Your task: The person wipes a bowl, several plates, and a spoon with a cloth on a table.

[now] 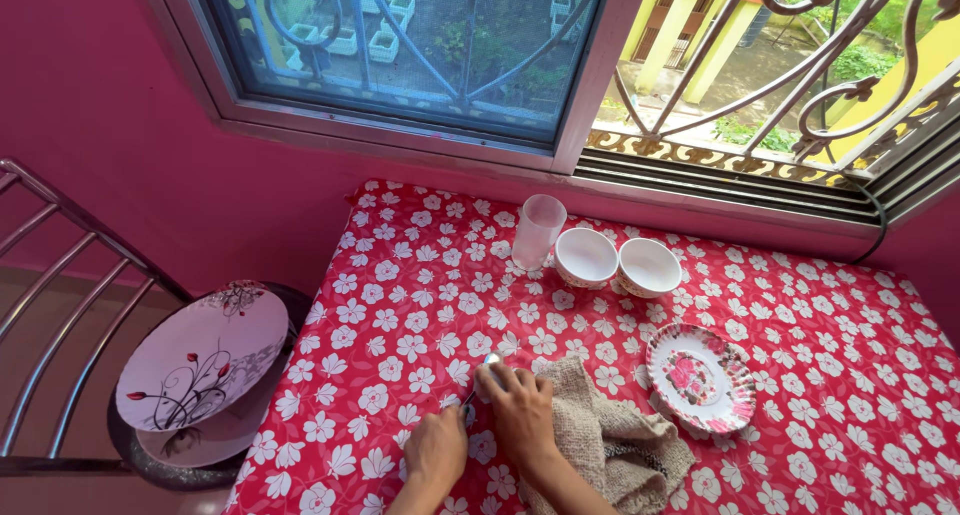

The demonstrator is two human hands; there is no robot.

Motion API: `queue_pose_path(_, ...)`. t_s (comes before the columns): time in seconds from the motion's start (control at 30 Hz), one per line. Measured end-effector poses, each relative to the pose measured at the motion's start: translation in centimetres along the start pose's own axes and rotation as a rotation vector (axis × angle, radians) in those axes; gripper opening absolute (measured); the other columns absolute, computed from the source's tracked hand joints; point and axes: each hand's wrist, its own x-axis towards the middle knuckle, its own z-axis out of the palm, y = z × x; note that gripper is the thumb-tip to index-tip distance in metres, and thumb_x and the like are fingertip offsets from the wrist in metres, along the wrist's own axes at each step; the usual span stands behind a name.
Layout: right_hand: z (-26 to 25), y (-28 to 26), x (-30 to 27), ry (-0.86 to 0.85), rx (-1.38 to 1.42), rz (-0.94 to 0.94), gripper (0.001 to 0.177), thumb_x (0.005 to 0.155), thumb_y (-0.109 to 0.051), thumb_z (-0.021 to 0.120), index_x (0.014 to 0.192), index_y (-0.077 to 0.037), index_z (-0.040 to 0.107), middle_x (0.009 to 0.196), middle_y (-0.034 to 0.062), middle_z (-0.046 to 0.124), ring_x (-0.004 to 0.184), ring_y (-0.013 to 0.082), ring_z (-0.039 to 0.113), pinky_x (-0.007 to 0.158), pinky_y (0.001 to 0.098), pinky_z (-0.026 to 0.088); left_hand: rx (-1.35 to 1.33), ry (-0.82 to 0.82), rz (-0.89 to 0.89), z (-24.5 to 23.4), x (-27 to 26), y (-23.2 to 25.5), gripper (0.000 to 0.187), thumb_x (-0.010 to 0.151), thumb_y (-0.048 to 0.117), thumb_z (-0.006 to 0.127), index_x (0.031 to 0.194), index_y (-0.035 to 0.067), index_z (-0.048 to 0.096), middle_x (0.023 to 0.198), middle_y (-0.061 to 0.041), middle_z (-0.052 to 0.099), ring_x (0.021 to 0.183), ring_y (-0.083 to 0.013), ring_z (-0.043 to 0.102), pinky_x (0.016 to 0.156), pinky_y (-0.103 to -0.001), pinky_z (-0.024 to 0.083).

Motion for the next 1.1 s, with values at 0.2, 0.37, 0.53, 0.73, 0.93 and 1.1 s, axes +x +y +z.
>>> queue_pose_path(0.2,-2.1,1.8,4.0,-0.27,0.394,0.376,0.039,0.088,-0.022,0.069,0.126,-0.031,0.072,0.125,-0.0028,0.071,0.11,0.0215,0.065,0.093,0.0465,0.045,0.053,0.022,0.002,0.9,0.2,-0.1,0.042,0.105,0.043,0.041,0.106,0.013,0.072,0.089,-0.02,0.073,0.089,-0.0411,0.073,0.077,-0.053,0.059)
queue_pose_path(0.37,-1.1,3.6,5.3,-0.251,0.36,0.539,0.043,0.083,-0.011,0.065,0.122,-0.026,0.073,0.116,0.0094,0.071,0.115,0.0301,0.064,0.095,0.0496,0.05,0.082,0.015,0.02,1.2,0.2,-0.3,0.043,0.106,0.043,0.041,0.106,0.012,0.07,0.087,-0.02,0.073,0.087,-0.0405,0.073,0.075,-0.053,0.059)
queue_pose_path(0.53,0.8,0.3,1.6,-0.063,0.192,0.324,0.045,0.086,-0.005,0.062,0.126,-0.026,0.07,0.127,0.0027,0.07,0.109,0.0277,0.064,0.093,0.0484,0.045,0.065,0.002,0.023,1.2,0.5,-0.6,0.041,0.106,0.041,0.041,0.108,0.013,0.071,0.085,-0.021,0.073,0.086,-0.0404,0.074,0.075,-0.052,0.059)
queue_pose_path(0.73,-0.8,-1.4,1.4,-0.194,0.112,0.25,0.051,0.084,-0.006,0.062,0.132,-0.025,0.064,0.132,-0.0005,0.064,0.107,0.0247,0.061,0.089,0.0453,0.043,0.061,-0.01,-0.01,1.0,0.5,-0.6,0.039,0.104,0.041,0.043,0.105,0.015,0.072,0.085,-0.021,0.073,0.088,-0.0409,0.072,0.078,-0.054,0.058)
queue_pose_path(0.93,-1.8,-1.3,3.8,-0.115,0.239,0.337,0.028,0.093,-0.024,0.063,0.12,-0.023,0.071,0.12,0.0028,0.068,0.107,0.0278,0.062,0.09,0.0501,0.041,0.058,0.007,-0.006,0.5,0.3,-0.2,0.041,0.103,0.043,0.044,0.104,0.014,0.073,0.085,-0.021,0.072,0.087,-0.0418,0.072,0.077,-0.054,0.058)
queue_pose_path(1.1,-1.2,1.5,5.5,-0.253,0.374,0.574,0.027,0.097,-0.029,0.06,0.121,-0.026,0.072,0.114,0.0042,0.07,0.111,0.0256,0.063,0.095,0.0492,0.042,0.034,0.025,0.009,0.5,0.2,-0.2,0.043,0.104,0.043,0.042,0.108,0.013,0.072,0.082,-0.021,0.072,0.084,-0.042,0.072,0.075,-0.055,0.058)
